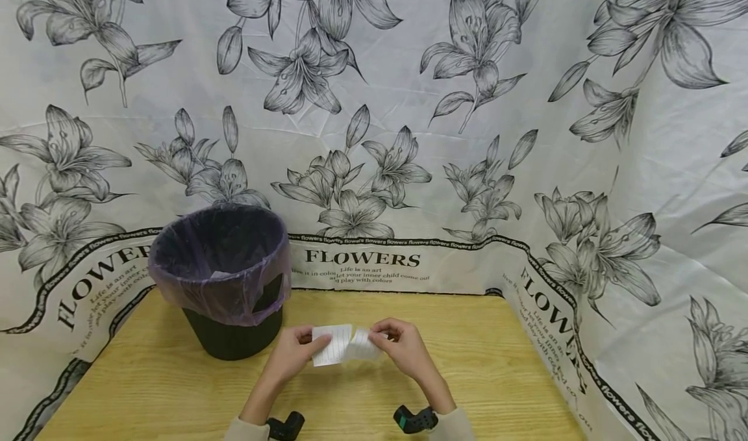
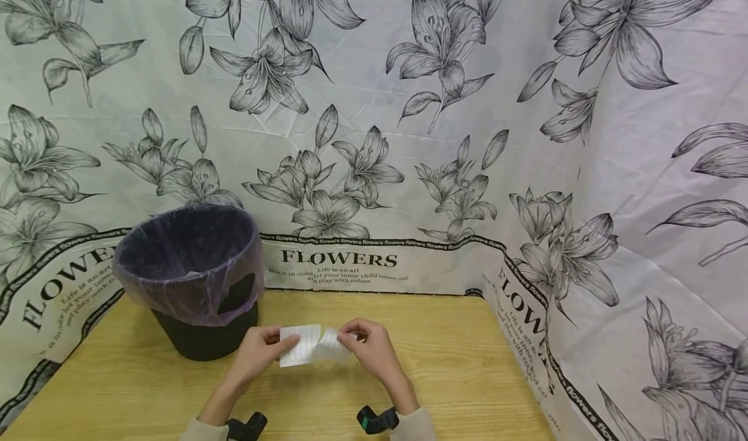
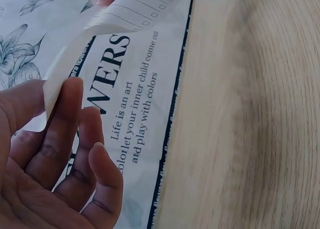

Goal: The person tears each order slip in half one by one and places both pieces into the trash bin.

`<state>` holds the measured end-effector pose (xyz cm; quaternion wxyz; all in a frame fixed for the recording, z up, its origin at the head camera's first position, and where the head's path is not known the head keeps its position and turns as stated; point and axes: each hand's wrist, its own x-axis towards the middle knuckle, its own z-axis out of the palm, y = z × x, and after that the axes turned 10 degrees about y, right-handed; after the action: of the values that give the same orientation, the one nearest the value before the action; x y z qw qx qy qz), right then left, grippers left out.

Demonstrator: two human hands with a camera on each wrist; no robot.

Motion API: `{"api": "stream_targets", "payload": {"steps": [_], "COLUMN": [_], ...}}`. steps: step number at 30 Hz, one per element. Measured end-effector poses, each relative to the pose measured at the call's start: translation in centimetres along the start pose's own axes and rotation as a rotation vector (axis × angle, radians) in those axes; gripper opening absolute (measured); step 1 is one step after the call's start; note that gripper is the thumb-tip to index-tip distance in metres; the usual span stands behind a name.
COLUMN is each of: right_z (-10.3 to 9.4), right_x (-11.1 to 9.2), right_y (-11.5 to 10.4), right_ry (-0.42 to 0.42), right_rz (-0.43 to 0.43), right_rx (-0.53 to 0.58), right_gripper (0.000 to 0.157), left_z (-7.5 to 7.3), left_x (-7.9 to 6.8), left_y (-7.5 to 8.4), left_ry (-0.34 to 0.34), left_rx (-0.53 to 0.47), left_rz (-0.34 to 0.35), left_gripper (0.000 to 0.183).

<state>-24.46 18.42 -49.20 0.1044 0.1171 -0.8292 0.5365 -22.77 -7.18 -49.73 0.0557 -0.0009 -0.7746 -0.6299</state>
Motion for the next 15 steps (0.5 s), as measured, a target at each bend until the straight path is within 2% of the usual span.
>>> {"api": "stream_targets", "payload": {"steps": [10,15], "right_z": [-0.52,-0.68], "right_x": [-0.14,-0.18], "right_y": [0.27,0.32], "right_ry": [-0.047,-0.048], "right_rz": [0.025,0.037], "right_rx": [-0.011,-0.020], "right_gripper": [0.013,0.015], "left_z": [-0.47,-0.67], "left_x": [0.12,0.06], "left_y": [-0.15,0.02], "left_ry": [0.030,0.074], "left_rx": [0.046,0.069], "left_rz": [0.071,0.081], "left_gripper": [0.020,0.021]}}
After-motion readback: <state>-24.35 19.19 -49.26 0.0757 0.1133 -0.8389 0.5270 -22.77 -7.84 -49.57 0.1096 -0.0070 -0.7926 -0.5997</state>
